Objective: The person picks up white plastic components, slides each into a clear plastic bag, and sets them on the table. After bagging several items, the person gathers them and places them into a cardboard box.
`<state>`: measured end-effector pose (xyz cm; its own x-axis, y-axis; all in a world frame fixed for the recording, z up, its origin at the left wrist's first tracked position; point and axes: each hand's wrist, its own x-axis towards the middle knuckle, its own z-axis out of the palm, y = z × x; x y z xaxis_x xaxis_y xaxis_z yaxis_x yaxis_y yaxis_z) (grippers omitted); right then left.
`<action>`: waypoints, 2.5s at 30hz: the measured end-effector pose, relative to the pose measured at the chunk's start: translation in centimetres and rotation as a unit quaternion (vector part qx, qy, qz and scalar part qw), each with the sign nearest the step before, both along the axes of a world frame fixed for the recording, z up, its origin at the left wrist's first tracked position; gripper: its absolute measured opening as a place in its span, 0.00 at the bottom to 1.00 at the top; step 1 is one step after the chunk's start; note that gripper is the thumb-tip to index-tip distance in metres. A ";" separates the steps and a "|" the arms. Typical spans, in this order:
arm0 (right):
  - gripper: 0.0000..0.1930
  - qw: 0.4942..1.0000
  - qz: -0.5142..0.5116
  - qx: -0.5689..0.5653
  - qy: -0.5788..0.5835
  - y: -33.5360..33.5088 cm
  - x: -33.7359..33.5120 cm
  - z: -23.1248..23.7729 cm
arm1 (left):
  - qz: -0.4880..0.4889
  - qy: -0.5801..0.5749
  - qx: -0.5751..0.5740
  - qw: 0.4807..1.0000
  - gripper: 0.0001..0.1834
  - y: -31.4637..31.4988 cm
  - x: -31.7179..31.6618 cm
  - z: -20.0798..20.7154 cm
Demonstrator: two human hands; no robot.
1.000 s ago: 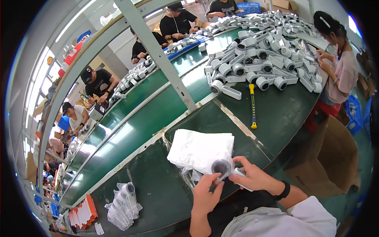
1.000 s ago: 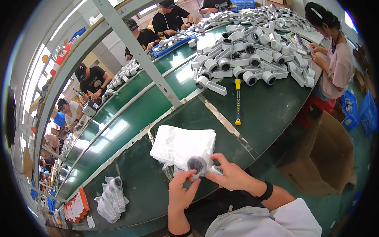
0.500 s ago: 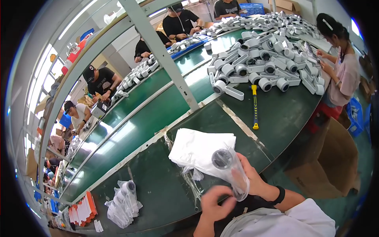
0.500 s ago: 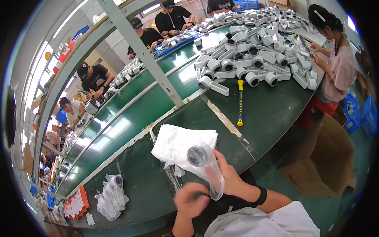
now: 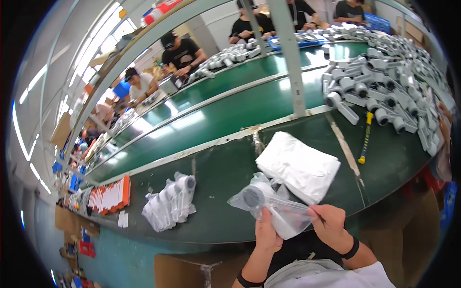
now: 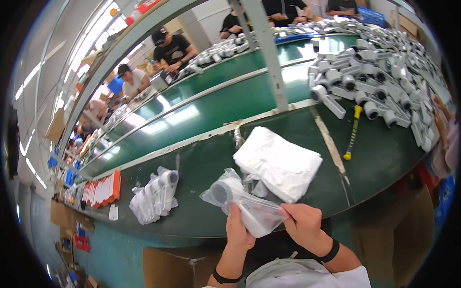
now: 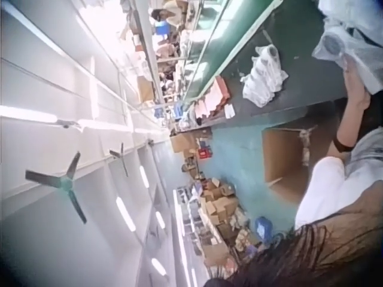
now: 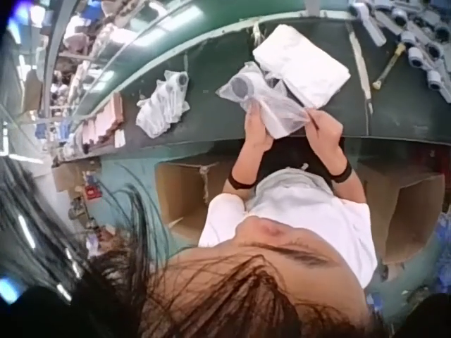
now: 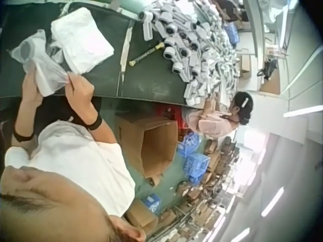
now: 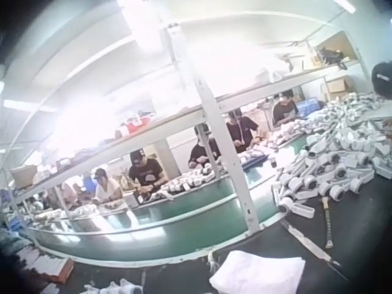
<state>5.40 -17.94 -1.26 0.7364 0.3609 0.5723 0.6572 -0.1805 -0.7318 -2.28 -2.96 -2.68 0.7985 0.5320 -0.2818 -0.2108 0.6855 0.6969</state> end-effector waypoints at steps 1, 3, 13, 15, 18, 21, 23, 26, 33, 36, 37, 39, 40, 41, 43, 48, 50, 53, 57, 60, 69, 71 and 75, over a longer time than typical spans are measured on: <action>0.04 0.999 0.003 -0.003 -0.038 -0.1 -0.3 -0.4 | 0.028 0.019 -0.013 0.999 0.23 0.6 -0.5 0.4; 0.03 0.999 0.050 -0.008 0.003 -0.2 -1.1 -1.0 | 0.087 0.036 0.071 0.993 0.20 4.0 -2.5 -0.3; 0.03 0.989 0.118 -0.080 0.029 1.9 -2.0 -6.4 | 0.166 0.529 0.522 0.649 0.23 22.5 -8.2 0.2; 0.04 0.990 0.102 -0.100 -0.006 2.0 -2.1 -6.7 | 0.140 0.567 0.484 0.652 0.22 23.9 -8.5 -0.9; 0.04 0.990 0.092 -0.107 -0.031 2.2 -2.2 -6.8 | 0.162 0.535 0.663 0.498 0.20 25.5 -9.3 -2.8; 0.04 0.991 0.090 -0.095 -0.025 2.4 -2.4 -6.8 | 0.185 0.528 0.709 0.429 0.20 26.8 -9.3 -3.4; 0.04 0.991 0.081 -0.094 -0.040 2.5 -2.2 -7.0 | 0.120 0.531 0.697 0.467 0.22 27.5 -8.5 -3.2; 0.04 0.992 0.075 -0.097 -0.027 2.5 -2.4 -7.0 | 0.069 0.550 0.658 0.510 0.29 27.4 -7.2 -2.5; 0.05 0.991 0.079 -0.099 -0.035 2.7 -2.3 -6.9 | 0.064 0.577 0.608 0.541 0.39 27.9 -5.9 -1.2; 0.05 0.991 0.077 -0.097 -0.047 2.6 -2.5 -7.1 | 0.038 0.577 0.608 0.544 0.38 28.6 -5.5 -1.2; 0.05 0.991 0.074 -0.099 -0.045 2.6 -2.4 -7.1 | 0.029 0.561 0.623 0.545 0.38 28.6 -5.0 -0.7; 0.05 0.991 0.073 -0.101 -0.043 2.5 -2.4 -7.2 | 0.020 0.545 0.637 0.546 0.38 28.6 -4.8 -1.0; 0.05 0.991 0.073 -0.099 -0.048 2.6 -2.4 -7.3 | 0.014 0.558 0.644 0.524 0.35 28.8 -4.8 -1.4; 0.05 0.991 0.072 -0.098 -0.052 2.6 -2.4 -7.3 | 0.007 0.570 0.651 0.502 0.33 29.0 -4.7 -1.6; 0.05 0.992 0.071 -0.095 -0.050 2.7 -2.4 -7.2 | -0.008 0.583 0.649 0.489 0.30 28.9 -4.6 -1.2; 0.05 0.991 0.075 -0.097 -0.059 2.4 -2.4 -7.2 | -0.033 0.597 0.652 0.467 0.23 28.8 -4.1 -0.8; 0.05 0.992 0.067 -0.096 -0.055 2.5 -2.4 -7.1 | 0.004 0.573 0.683 0.452 0.23 28.1 -3.7 -1.3; 0.05 0.992 0.068 -0.090 -0.061 2.4 -2.6 -7.4 | 0.031 0.563 0.693 0.450 0.23 27.6 -4.5 -2.1; 0.05 0.988 0.077 -0.115 -0.070 2.4 -2.5 -7.5 | -0.004 0.572 0.663 0.482 0.23 27.6 -4.4 -1.9; 0.05 0.988 0.082 -0.115 -0.066 2.5 -2.6 -7.4 | -0.035 0.583 0.673 0.455 0.23 28.1 -4.5 -1.2; 0.03 0.989 0.082 -0.112 -0.046 2.9 -3.0 -7.9 | 0.096 0.471 0.729 0.487 0.19 24.3 -8.9 -0.8; 0.02 0.989 0.082 -0.119 -0.040 2.8 -3.0 -8.1 | 0.200 0.375 0.766 0.482 0.18 22.1 -11.5 0.3; 0.03 0.984 0.049 -0.158 -0.057 2.5 -2.9 -8.4 | 0.322 0.300 0.764 0.472 0.21 18.4 -20.5 2.6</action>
<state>2.51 -15.42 -9.69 0.6258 0.6014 0.4967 0.7580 -0.3188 -0.5690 -22.78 15.43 -0.09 0.3529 0.5586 0.7506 0.5162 -0.7853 0.3417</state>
